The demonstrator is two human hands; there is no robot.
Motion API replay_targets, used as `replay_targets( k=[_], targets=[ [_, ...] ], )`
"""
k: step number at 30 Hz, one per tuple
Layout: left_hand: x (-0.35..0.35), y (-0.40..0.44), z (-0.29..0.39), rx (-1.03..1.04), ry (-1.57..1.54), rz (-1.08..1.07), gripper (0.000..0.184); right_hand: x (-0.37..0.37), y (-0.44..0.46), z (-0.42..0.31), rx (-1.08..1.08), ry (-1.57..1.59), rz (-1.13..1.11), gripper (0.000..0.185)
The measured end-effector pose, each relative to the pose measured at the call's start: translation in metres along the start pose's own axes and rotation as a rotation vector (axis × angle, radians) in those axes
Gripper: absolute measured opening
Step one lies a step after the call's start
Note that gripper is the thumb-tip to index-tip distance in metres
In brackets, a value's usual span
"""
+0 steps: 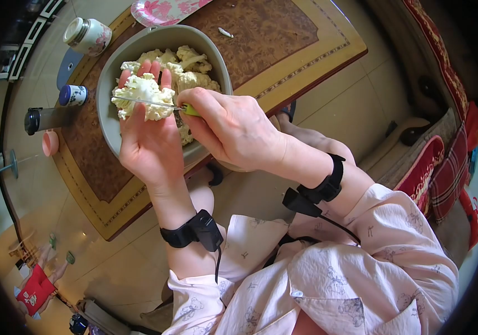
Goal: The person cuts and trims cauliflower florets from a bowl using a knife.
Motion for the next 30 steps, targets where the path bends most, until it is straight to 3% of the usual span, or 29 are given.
replay_targets(
  k=[8,19,30],
  targets=[
    [-0.002,0.002,-0.005,0.013,0.206,0.055,0.051,-0.004,0.000,0.010,0.046,-0.024,0.001,0.021],
    [0.013,0.003,-0.007,0.013,0.334,-0.028,0.053,-0.010,0.001,0.015,0.109,0.008,-0.013,0.020],
    [0.017,0.006,-0.005,0.026,0.218,-0.113,0.059,-0.013,0.002,0.012,0.048,0.060,0.040,0.023]
  ],
)
Point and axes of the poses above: each hand's wrist, its own y-axis towards the middle knuckle, its own x-axis out of the palm, z = x × y, the point moved 6 cm from there along y, towards the middle knuckle, and after that the axes turned 6 degrees about -z, right-handed, at the moved point
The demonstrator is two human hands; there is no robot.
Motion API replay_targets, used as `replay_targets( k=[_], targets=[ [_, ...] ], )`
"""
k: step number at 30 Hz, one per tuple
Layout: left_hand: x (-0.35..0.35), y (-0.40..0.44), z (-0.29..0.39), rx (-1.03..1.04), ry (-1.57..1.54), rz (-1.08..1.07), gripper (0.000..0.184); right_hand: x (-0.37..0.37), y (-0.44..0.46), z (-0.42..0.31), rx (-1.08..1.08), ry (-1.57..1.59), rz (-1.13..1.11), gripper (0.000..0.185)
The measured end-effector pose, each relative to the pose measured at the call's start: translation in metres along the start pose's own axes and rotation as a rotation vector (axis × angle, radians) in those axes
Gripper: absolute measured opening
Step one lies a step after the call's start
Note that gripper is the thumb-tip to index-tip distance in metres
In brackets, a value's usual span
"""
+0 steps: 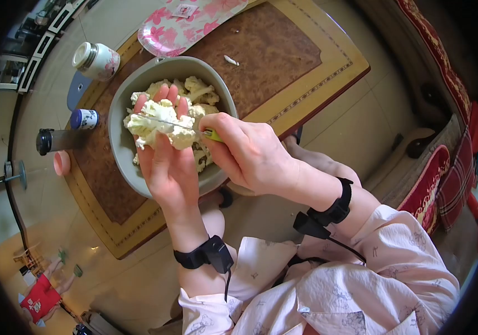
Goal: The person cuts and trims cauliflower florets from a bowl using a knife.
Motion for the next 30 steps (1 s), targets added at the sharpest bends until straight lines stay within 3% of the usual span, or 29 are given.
replay_targets(
  k=[9,27,30],
  targets=[
    [-0.001,-0.002,-0.004,-0.054,-0.085,0.033,0.060,0.004,0.000,-0.001,0.025,-0.063,-0.096,0.027],
    [0.000,-0.002,0.006,-0.053,0.196,-0.115,0.062,0.013,0.001,0.003,0.107,-0.010,-0.195,0.021],
    [-0.002,-0.004,-0.005,-0.087,0.000,-0.005,0.059,0.021,0.002,0.004,0.133,0.001,-0.164,0.022]
  ],
)
Point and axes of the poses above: each hand's wrist, its own y-axis towards the middle knuckle, its own x-axis out of the palm, z = x × y, the point moved 6 cm from there along y, towards the middle knuckle, and after that the axes turned 6 degrees about -z, right-handed, at the moved point
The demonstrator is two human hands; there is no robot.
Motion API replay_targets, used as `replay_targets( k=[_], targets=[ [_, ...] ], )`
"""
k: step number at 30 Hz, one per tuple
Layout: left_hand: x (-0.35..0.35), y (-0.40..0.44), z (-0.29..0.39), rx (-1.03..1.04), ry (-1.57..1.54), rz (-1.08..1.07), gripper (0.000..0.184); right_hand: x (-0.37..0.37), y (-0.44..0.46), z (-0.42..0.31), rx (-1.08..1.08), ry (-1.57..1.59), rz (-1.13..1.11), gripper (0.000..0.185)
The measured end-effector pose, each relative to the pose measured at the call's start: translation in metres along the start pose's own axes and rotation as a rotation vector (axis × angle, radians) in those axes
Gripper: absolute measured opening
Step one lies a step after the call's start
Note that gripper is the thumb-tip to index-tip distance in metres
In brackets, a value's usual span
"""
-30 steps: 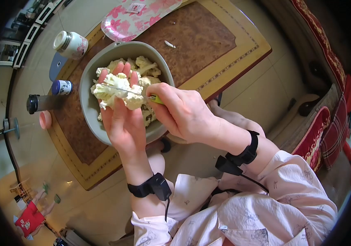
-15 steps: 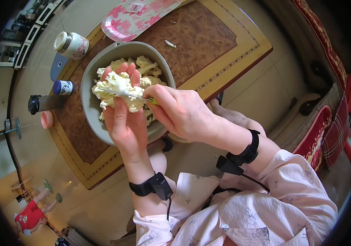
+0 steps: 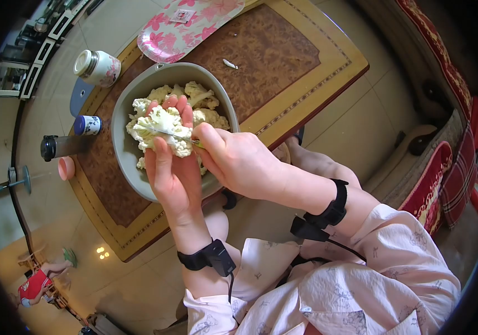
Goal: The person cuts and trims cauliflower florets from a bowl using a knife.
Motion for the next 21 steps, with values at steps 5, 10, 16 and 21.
replay_targets(
  k=[5,10,16,21],
  targets=[
    [-0.004,0.002,0.006,-0.035,0.166,0.007,0.053,-0.005,0.003,-0.001,-0.002,-0.016,-0.022,0.026],
    [-0.007,-0.002,0.003,-0.087,0.171,0.047,0.052,-0.001,0.003,0.000,0.015,0.068,-0.081,0.026],
    [-0.014,-0.004,-0.002,-0.143,0.076,0.102,0.050,-0.001,0.004,-0.001,0.072,0.054,-0.125,0.021],
    [-0.012,-0.004,-0.002,-0.148,0.103,0.094,0.050,0.002,0.005,0.001,0.107,0.119,-0.171,0.020]
  ],
)
Point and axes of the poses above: each hand's wrist, its own y-axis towards the middle knuckle, its own x-axis out of the palm, z = x × y, the point moved 6 cm from there along y, towards the middle knuckle, and after that the axes turned 6 degrees about -z, right-handed, at the moved point
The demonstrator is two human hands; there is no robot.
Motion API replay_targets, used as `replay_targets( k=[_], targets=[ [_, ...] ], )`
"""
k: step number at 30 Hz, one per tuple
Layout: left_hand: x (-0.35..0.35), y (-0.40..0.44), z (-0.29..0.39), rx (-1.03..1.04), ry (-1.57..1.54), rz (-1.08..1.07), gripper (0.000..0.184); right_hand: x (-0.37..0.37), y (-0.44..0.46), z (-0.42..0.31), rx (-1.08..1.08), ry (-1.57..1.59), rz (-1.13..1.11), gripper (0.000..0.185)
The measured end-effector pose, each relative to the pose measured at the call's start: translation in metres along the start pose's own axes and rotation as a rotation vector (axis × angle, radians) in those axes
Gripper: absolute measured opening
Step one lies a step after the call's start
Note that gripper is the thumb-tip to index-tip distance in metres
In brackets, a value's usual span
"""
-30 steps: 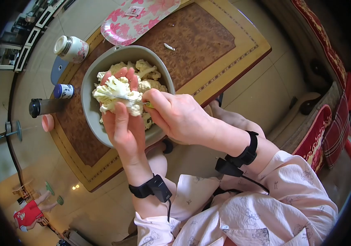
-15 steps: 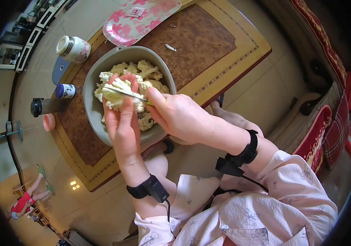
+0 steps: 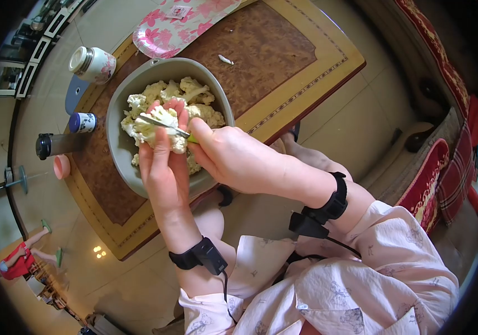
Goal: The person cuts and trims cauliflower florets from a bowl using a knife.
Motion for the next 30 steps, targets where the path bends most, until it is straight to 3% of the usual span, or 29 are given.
replay_targets(
  k=[4,5,7,10,16,17,19,22,30],
  targets=[
    [0.001,0.003,-0.007,0.014,-0.348,0.019,0.050,0.006,0.001,-0.002,-0.046,0.008,0.109,0.020],
    [0.001,0.003,-0.005,0.016,-0.347,0.020,0.050,0.005,0.001,-0.002,-0.048,0.008,0.108,0.020],
    [0.002,0.003,0.001,-0.014,-0.011,0.005,0.050,0.000,0.001,-0.002,0.019,-0.067,0.054,0.021],
    [0.000,0.000,0.001,-0.059,0.063,0.029,0.049,-0.001,0.000,-0.002,0.061,-0.040,0.001,0.021],
    [-0.002,0.001,-0.007,-0.032,-0.383,0.067,0.051,0.007,0.004,-0.002,-0.032,0.054,0.023,0.020],
    [-0.002,0.002,-0.007,-0.032,-0.385,0.068,0.051,0.008,0.003,-0.002,-0.031,0.053,0.022,0.020],
    [-0.005,0.002,-0.002,-0.038,-0.093,0.090,0.051,0.009,0.002,-0.002,0.029,-0.072,0.051,0.021],
    [-0.003,0.002,0.002,-0.040,-0.037,0.112,0.052,0.012,0.001,-0.002,0.056,-0.072,0.036,0.020],
    [-0.006,0.001,0.005,-0.040,-0.120,0.083,0.060,0.006,0.005,-0.002,-0.017,0.225,-0.047,0.020]
  ],
)
Point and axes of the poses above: each hand's wrist, its own y-axis towards the middle knuckle, its own x-axis out of the palm, z = x × y, the point moved 6 cm from there along y, towards the middle knuckle, and after that the axes turned 6 degrees about -z, right-handed, at the moved point
